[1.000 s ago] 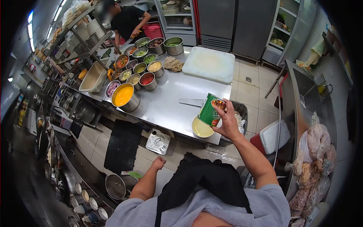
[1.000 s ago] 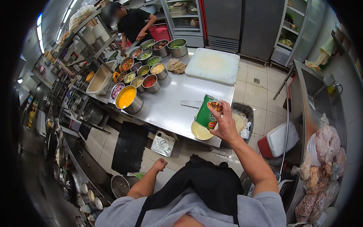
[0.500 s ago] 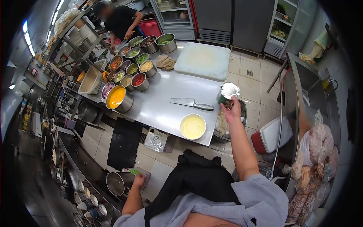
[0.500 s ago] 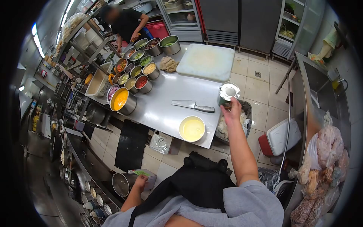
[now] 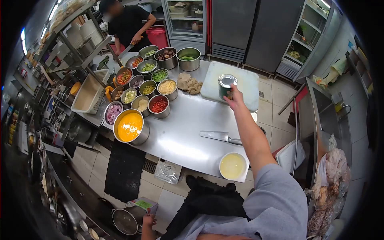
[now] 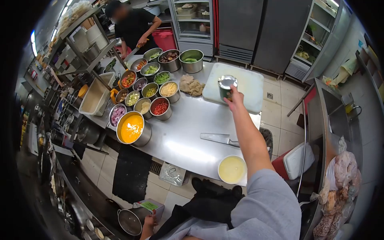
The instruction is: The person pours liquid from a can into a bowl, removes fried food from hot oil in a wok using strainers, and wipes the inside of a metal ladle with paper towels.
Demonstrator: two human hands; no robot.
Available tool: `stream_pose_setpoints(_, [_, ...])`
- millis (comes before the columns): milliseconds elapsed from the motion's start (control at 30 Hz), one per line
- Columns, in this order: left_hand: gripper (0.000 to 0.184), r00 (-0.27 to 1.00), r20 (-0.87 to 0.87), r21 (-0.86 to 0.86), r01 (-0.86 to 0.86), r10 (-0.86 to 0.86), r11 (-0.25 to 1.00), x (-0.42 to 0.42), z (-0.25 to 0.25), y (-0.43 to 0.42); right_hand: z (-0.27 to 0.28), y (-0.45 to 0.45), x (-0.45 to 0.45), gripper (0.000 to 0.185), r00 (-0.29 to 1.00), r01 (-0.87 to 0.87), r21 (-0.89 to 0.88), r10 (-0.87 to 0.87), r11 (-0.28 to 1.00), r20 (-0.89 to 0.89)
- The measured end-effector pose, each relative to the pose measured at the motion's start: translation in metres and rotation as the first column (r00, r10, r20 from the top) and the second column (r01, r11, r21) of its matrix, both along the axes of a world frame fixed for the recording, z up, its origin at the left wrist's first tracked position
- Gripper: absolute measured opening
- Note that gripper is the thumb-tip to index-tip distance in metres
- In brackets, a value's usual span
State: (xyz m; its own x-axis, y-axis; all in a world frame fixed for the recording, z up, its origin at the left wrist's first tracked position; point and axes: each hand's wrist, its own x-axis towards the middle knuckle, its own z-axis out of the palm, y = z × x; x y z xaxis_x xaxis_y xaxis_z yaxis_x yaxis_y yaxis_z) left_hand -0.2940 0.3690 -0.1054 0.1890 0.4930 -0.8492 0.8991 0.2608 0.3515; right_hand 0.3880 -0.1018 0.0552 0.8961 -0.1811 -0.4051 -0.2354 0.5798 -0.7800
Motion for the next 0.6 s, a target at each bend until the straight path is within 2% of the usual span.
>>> stream_pose_setpoints(67, [0.014,1.000,0.012,-0.073,0.026,-0.025,0.997,0.019,-0.015,0.025,0.003,0.039,0.038,0.074,0.996,0.092,-0.043,-0.092,0.995,-0.001])
stream_pose_setpoints(100, [0.012,0.984,0.151,-0.062,0.109,-0.099,0.992,0.017,-0.042,0.045,0.006,0.055,0.055,0.057,0.991,0.124,-0.039,-0.126,0.991,-0.039])
stream_pose_setpoints(133, [0.011,0.943,0.287,-0.037,0.187,-0.168,0.982,0.019,-0.056,0.060,0.009,0.068,0.068,0.057,0.991,0.127,-0.039,-0.128,0.991,-0.044])
stream_pose_setpoints(200, [0.010,0.940,0.318,-0.009,0.137,-0.127,0.991,0.040,-0.035,0.070,0.015,0.092,0.088,0.069,0.953,0.265,-0.090,-0.275,0.960,-0.128])
stream_pose_setpoints(233, [0.010,0.929,0.360,0.016,0.082,-0.082,0.996,0.048,-0.023,0.073,0.008,0.095,0.100,0.077,0.964,0.236,-0.089,-0.245,0.968,-0.108])
stream_pose_setpoints(333, [0.010,0.906,0.423,0.104,-0.024,-0.022,0.994,0.075,0.034,0.062,-0.001,0.103,0.122,0.077,0.939,0.312,-0.072,-0.319,0.947,-0.132])
stream_pose_setpoints(367, [0.011,0.889,0.413,0.205,0.122,-0.199,0.971,0.039,-0.023,0.097,-0.005,0.103,0.130,0.076,0.936,0.326,-0.058,-0.331,0.943,-0.121])
stream_pose_setpoints(400, [0.011,0.886,0.422,0.220,0.105,-0.192,0.970,0.037,-0.015,0.100,-0.011,0.102,0.138,0.075,0.932,0.341,-0.046,-0.344,0.939,-0.113])
stream_pose_setpoints(467, [0.020,0.970,0.191,-0.021,0.159,-0.152,0.987,0.022,0.010,0.094,-0.010,0.101,0.142,0.073,0.928,0.344,-0.032,-0.345,0.939,-0.140])
stream_pose_setpoints(500, [0.039,0.956,0.062,-0.084,0.292,-0.288,0.953,-0.004,-0.025,0.113,-0.008,0.096,0.144,0.070,0.916,0.361,-0.035,-0.361,0.932,-0.172])
stream_pose_setpoints(567, [0.077,0.791,-0.119,-0.270,0.556,-0.600,0.786,-0.030,-0.060,0.134,-0.030,0.079,0.163,0.067,0.947,0.297,-0.033,-0.299,0.954,-0.116])
stream_pose_setpoints(600, [0.062,0.774,-0.077,-0.202,0.605,-0.628,0.770,-0.036,-0.058,0.127,-0.041,0.072,0.165,0.065,0.969,0.236,-0.039,-0.238,0.971,-0.062])
